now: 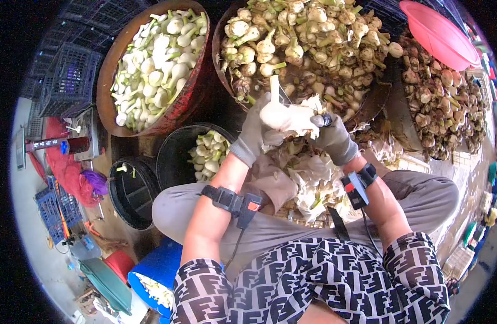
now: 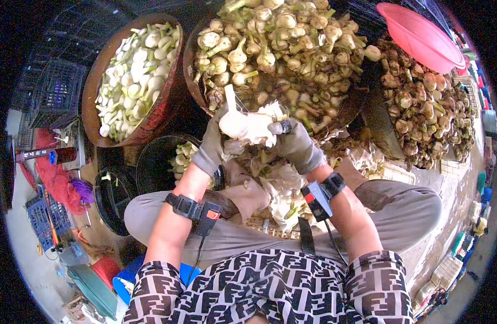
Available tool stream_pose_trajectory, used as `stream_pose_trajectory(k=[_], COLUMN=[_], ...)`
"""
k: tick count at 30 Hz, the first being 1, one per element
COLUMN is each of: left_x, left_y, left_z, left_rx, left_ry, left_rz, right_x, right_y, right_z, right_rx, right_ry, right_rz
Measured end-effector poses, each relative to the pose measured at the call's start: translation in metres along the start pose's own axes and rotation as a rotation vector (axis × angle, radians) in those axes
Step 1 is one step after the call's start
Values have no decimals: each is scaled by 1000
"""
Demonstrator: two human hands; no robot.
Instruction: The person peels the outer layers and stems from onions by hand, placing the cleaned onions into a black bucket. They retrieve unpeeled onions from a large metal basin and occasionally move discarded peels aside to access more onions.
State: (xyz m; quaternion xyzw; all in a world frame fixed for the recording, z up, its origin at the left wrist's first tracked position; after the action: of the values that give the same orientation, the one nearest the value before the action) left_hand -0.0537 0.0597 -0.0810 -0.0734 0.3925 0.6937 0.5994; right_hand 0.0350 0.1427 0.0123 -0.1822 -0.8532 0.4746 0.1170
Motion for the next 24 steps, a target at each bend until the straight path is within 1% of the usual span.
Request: stream_pose_trajectory(k=[1,2,3,4,6,7,10,11,12,14,15,16,17,18,19,20,21,22,23,24], left_x=[-4,-9,-15,-12,-7,-16,-11,-16,-15,-12,-11,-18,-28,-36,-20,-25,-24,-23,-20,-17], left_y=[3,4,29,34,43,53,45,52,50,44,30,38,52,61,63,66,68,72,67,61], left_z=[5,11,17,10,-9,4,15,28,21,7,-10,-8,-3,-4,-19,-11,-15,-13,-11,-10], left_rx=[27,54,289,421,679,812,781,699,693,679,496,590,685,779,436,341,344,347,396,447], left_ry=[-14,-29,26,78,185,191,100,74,129,233,295,325,355,389,233,189,215,237,255,271], left_rz=[-35,-69,179,216,281,335,320,457,410,314,172,190,208,225,425,407,449,491,458,418], right_x=[1,2,3,5,2,2,3,5,7,4,-2,-7,-13,-17,-19,-21,-21,-23,-33,-47], right_y=[-4,-2,0,5,19,17,11,4,-3,-4,7,13,15,38,27,21,43,49,54,48], right_z=[1,-3,-6,-9,-11,-14,-14,-13,-10,-10,-10,-9,-41,-64,-83,-99,-81,-60,-39,-23], right_rx=[-136,-9,118,243,127,68,81,227,374,344,169,-6,-80,304,148,-10,-24,-40,-56,-350], right_ry=[-62,-10,44,99,98,103,20,32,45,16,-28,-74,183,329,346,364,99,-163,-428,-626], right_rz=[20,43,65,86,67,57,127,114,100,35,-15,-67,34,278,207,130,244,355,465,393])
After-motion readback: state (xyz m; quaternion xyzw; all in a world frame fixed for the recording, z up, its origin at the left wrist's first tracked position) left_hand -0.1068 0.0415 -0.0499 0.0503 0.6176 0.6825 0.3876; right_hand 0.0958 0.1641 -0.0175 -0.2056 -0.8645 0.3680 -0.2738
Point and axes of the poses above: each hand's wrist, its own x-axis towards the middle knuckle, its own z-axis out of the palm, y = z × x, the point moved 10 cm from there along x, towards the middle knuckle
